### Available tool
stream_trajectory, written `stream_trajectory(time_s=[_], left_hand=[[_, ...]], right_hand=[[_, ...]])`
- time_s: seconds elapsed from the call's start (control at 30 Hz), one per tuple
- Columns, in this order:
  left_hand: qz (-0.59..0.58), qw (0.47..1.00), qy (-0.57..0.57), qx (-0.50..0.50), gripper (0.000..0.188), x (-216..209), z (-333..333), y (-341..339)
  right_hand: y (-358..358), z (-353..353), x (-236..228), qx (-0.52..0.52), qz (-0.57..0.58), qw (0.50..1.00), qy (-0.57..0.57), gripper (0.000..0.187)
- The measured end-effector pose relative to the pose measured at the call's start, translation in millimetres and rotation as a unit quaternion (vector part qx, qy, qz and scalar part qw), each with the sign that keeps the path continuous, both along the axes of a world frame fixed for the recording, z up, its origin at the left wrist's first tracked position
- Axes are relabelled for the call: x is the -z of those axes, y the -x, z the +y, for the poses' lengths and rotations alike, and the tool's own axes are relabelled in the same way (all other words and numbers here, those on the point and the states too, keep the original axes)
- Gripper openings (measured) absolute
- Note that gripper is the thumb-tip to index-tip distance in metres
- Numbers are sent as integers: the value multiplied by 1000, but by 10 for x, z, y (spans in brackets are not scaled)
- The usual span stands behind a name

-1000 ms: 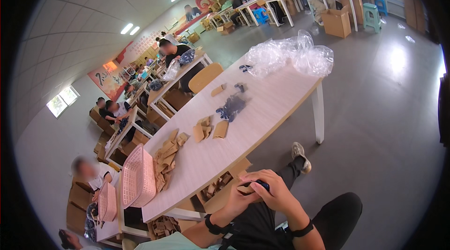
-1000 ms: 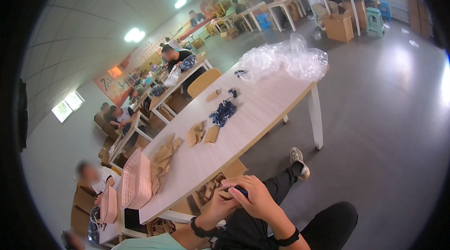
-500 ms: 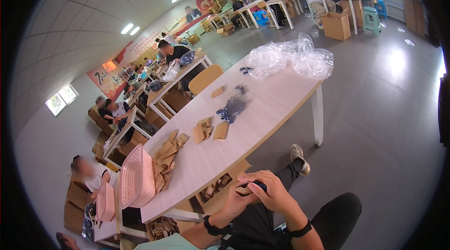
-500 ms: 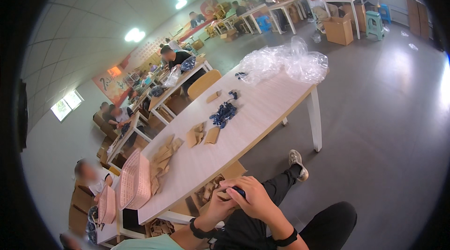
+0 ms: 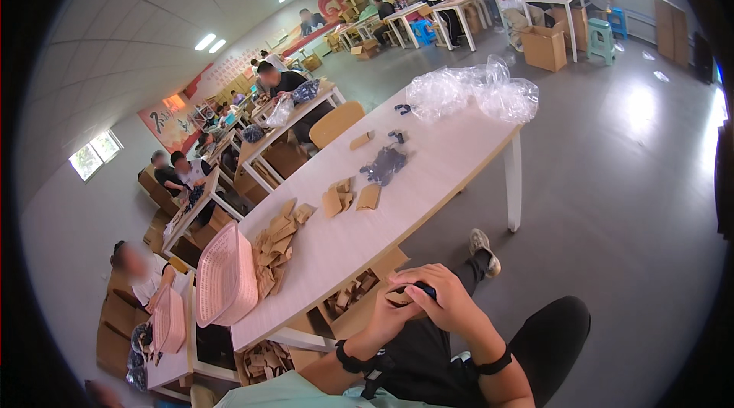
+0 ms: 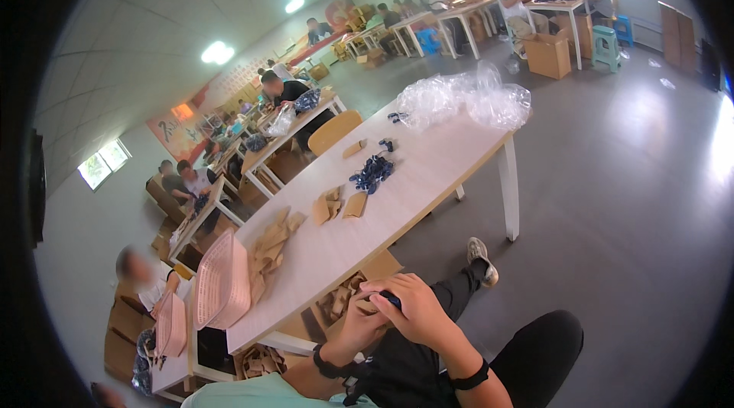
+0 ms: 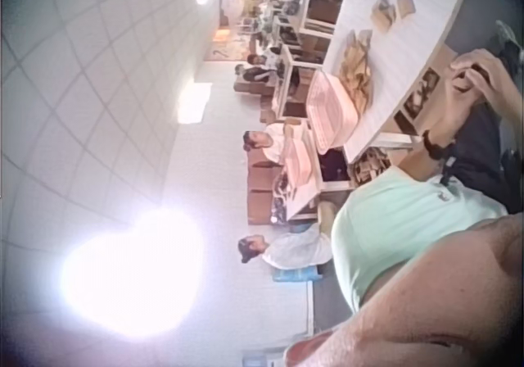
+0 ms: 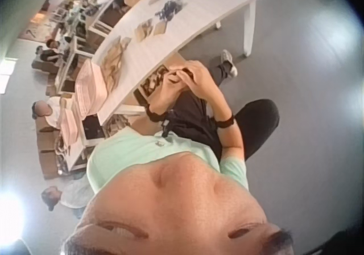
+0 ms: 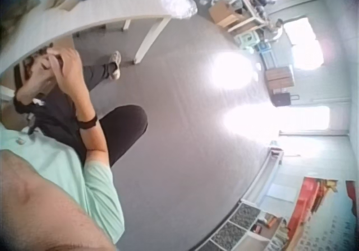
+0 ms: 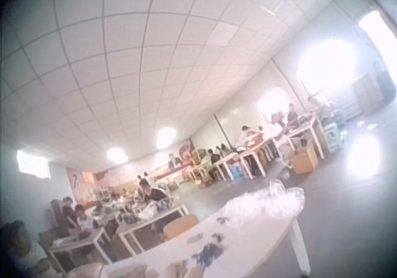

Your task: The recorder is assembling small brown cardboard boxes and placing small blue plastic components inside them as part of a manual assembly line process.

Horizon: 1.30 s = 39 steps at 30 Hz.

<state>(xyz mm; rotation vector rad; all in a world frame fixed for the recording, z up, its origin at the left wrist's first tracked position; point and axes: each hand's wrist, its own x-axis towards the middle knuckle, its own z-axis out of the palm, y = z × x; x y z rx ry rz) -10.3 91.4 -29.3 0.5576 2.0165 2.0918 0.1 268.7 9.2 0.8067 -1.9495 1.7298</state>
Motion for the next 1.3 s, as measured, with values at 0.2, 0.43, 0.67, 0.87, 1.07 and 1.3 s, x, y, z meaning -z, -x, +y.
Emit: stream_trajectory(time_s=[0.2,0.43,0.67,0.87,1.07,1.3], left_hand=[[4,1000,-8,18,36,-4,-34,-77],[-17,999,-18,24,36,16,18,-126],[-43,999,-17,6,30,-7,119,-90],[-33,999,-23,-14,30,-13,255,-46],[-35,999,-13,-23,32,-14,332,-10],[-22,1000,-7,-17,32,20,326,17]], right_hand=[[-122,-45,-11,26,18,999,-11,21],[-168,11,54,28,18,999,-8,21],[-83,106,101,3,-19,1000,-7,20],[-17,226,133,-5,-24,1000,10,20],[29,308,157,-9,-25,999,21,21],[37,324,166,-5,-18,1000,19,21]])
